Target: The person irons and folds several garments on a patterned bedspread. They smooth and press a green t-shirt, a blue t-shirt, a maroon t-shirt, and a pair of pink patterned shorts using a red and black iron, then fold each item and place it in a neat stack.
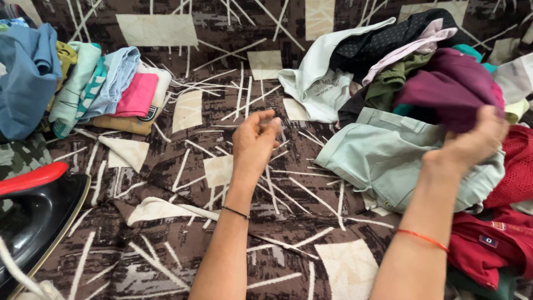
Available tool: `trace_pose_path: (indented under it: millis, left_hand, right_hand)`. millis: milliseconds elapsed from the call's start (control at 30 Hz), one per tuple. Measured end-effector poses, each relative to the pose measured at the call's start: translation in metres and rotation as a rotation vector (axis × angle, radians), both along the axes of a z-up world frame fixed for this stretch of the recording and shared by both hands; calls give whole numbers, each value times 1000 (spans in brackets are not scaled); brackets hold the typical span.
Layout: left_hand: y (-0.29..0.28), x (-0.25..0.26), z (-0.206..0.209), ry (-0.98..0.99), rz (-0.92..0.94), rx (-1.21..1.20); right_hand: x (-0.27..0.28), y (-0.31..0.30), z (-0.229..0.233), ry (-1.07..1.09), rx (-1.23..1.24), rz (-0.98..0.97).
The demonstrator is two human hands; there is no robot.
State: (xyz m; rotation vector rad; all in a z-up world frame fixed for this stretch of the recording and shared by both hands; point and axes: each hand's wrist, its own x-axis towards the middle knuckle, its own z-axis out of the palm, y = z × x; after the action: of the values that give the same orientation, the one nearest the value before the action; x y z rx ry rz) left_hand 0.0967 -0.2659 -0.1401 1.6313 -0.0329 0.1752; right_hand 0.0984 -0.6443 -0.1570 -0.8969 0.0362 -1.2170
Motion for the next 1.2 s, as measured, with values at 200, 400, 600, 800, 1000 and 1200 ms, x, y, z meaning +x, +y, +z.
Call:
trace_pose_path:
  millis: [200,400,600,800,1000,1200]
  left_hand:
    - [22,12,0,-27,70,-364]
    - [40,18,-6,31,106,-221]
    - [40,18,-17,142,59,165]
    - [38,7,-17,81,108,624]
    - [40,3,-19,68,93,730]
    - [50,-1,-20,167,-56,880]
  right_hand:
    - [-24,43,34,-177,-143,201]
    - [-26,166,37,485,-655,699]
    - [-65,202,42,595,-1323,1454]
    - [-43,102,27,484,-670,651]
    - [-45,46,7,823,-1184,-310]
    - [-32,79,-3,1177,-1496,-722]
